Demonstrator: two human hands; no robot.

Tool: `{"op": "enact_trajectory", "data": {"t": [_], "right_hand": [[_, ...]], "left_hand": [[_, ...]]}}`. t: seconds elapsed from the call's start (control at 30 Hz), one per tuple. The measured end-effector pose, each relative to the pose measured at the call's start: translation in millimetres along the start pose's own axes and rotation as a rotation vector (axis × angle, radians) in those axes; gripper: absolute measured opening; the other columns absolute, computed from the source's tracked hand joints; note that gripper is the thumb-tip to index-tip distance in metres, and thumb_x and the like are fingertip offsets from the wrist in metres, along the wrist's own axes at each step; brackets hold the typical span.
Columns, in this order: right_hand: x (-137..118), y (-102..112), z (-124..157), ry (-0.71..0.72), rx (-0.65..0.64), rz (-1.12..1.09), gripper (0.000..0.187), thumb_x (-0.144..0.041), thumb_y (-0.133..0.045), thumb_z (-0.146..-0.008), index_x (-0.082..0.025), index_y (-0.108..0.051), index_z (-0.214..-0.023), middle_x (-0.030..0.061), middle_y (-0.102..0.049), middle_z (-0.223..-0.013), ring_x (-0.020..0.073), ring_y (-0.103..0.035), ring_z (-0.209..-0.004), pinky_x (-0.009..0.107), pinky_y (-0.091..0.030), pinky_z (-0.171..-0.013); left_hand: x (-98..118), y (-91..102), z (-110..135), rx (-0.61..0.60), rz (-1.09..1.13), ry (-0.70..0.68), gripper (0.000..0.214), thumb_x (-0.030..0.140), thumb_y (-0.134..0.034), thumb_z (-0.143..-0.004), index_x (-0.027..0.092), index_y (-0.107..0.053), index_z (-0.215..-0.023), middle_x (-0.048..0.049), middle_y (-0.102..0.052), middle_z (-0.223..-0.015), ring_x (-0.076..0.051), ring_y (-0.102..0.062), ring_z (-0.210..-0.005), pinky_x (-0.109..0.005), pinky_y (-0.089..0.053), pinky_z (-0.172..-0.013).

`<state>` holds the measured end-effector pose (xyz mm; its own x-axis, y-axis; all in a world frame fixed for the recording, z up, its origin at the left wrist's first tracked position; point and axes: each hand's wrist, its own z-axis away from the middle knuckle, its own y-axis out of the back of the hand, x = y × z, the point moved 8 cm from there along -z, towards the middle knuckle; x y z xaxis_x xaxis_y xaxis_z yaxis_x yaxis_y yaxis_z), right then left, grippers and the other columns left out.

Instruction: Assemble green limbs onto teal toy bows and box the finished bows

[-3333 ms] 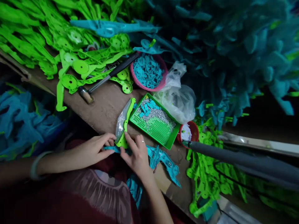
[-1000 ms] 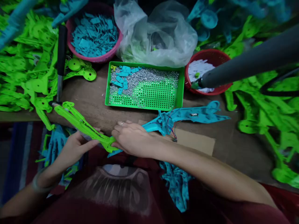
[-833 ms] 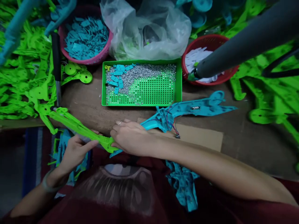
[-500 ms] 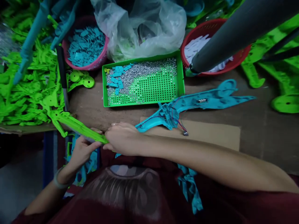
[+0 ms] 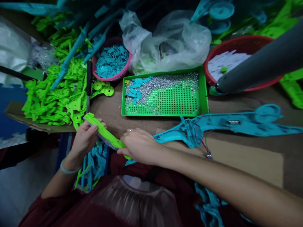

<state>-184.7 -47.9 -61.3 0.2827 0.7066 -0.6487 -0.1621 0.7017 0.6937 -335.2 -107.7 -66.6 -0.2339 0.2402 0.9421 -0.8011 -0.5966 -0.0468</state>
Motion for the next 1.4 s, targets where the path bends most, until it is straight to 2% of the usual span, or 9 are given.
{"op": "enact_trajectory", "data": {"t": [0.2, 0.4, 0.6, 0.7, 0.77, 0.97, 1.13, 1.27, 1.4], "right_hand": [[1, 2, -1, 0.007, 0.007, -0.002, 0.034, -0.048, -0.056, -0.093, -0.017, -0.069, -0.094, 0.0097, -0.072, -0.1, 0.0269, -0.066, -0.102, 0.033, -0.045, -0.082], [5, 2, 1, -0.015, 0.03, -0.023, 0.035, -0.05, -0.057, -0.093, -0.017, -0.068, -0.092, 0.009, -0.071, -0.098, 0.0261, -0.066, -0.099, 0.032, -0.042, -0.08], [3, 1, 2, 0.014, 0.008, -0.061, 0.033, -0.049, -0.057, -0.092, -0.017, -0.066, -0.09, 0.0086, -0.069, -0.097, 0.0258, -0.064, -0.098, 0.033, -0.041, -0.081], [4, 1, 3, 0.023, 0.005, -0.098, 0.034, -0.05, -0.056, -0.093, -0.017, -0.066, -0.091, 0.0089, -0.068, -0.098, 0.0247, -0.063, -0.096, 0.033, -0.04, -0.081], [6, 1, 2, 0.025, 0.012, -0.109, 0.035, -0.05, -0.056, -0.093, -0.016, -0.066, -0.091, 0.0094, -0.068, -0.097, 0.0249, -0.063, -0.096, 0.033, -0.04, -0.081], [8, 1, 1, 0.049, -0.02, -0.135, 0.035, -0.049, -0.054, -0.094, -0.016, -0.065, -0.09, 0.0088, -0.067, -0.094, 0.0241, -0.061, -0.094, 0.033, -0.041, -0.079], [8, -3, 1, 0.035, -0.052, -0.165, 0.034, -0.048, -0.052, -0.095, -0.017, -0.064, -0.092, 0.0095, -0.067, -0.096, 0.0269, -0.06, -0.101, 0.038, -0.043, -0.088], [8, -4, 0, -0.012, -0.037, -0.177, 0.031, -0.046, -0.052, -0.095, -0.017, -0.062, -0.086, 0.0084, -0.066, -0.094, 0.0245, -0.061, -0.095, 0.037, -0.046, -0.085], [5, -4, -1, -0.007, -0.008, -0.214, 0.03, -0.046, -0.052, -0.095, -0.019, -0.063, -0.09, 0.0083, -0.068, -0.1, 0.0238, -0.062, -0.098, 0.039, -0.046, -0.095]], "left_hand": [[11, -4.6, -9, 0.027, 0.047, -0.048, 0.038, 0.048, -0.085, -0.068, 0.017, -0.071, -0.086, -0.0014, -0.073, -0.075, -0.014, -0.069, -0.068, -0.022, -0.056, -0.065], [15, -8.5, -13, -0.084, 0.054, -0.015, 0.044, 0.051, -0.083, -0.071, 0.018, -0.074, -0.098, -0.0048, -0.076, -0.09, -0.015, -0.071, -0.078, -0.023, -0.057, -0.074], [27, 0.9, -11, 0.037, -0.057, -0.201, 0.035, 0.049, -0.078, -0.078, 0.017, -0.075, -0.091, -0.0042, -0.076, -0.082, -0.015, -0.071, -0.074, -0.023, -0.055, -0.071], [24, -6.1, -13, -0.039, -0.082, -0.187, 0.035, 0.048, -0.076, -0.081, 0.018, -0.075, -0.097, -0.0045, -0.076, -0.082, -0.016, -0.071, -0.076, -0.023, -0.054, -0.07], [22, -11.7, -16, -0.114, -0.059, -0.129, 0.036, 0.047, -0.077, -0.08, 0.017, -0.075, -0.099, -0.0064, -0.077, -0.086, -0.018, -0.072, -0.084, -0.025, -0.055, -0.077], [16, -20.9, -15, -0.273, 0.233, 0.041, 0.035, 0.044, -0.073, -0.085, 0.016, -0.074, -0.106, -0.0104, -0.076, -0.104, -0.024, -0.072, -0.097, -0.033, -0.054, -0.09], [-2, -39.6, -8, -0.45, 0.601, 0.162, 0.034, 0.039, -0.074, -0.085, 0.015, -0.072, -0.11, -0.0109, -0.073, -0.113, -0.025, -0.069, -0.107, -0.035, -0.051, -0.099], [-19, -51.5, -10, -0.345, 0.877, 0.216, 0.028, 0.037, -0.073, -0.087, 0.013, -0.073, -0.102, -0.0083, -0.075, -0.103, -0.018, -0.071, -0.096, -0.028, -0.054, -0.091], [-26, -62.5, -11, -0.302, 1.031, 0.247, 0.031, 0.04, -0.078, -0.081, 0.014, -0.073, -0.097, -0.0066, -0.075, -0.092, -0.014, -0.07, -0.084, -0.023, -0.055, -0.081]]}}
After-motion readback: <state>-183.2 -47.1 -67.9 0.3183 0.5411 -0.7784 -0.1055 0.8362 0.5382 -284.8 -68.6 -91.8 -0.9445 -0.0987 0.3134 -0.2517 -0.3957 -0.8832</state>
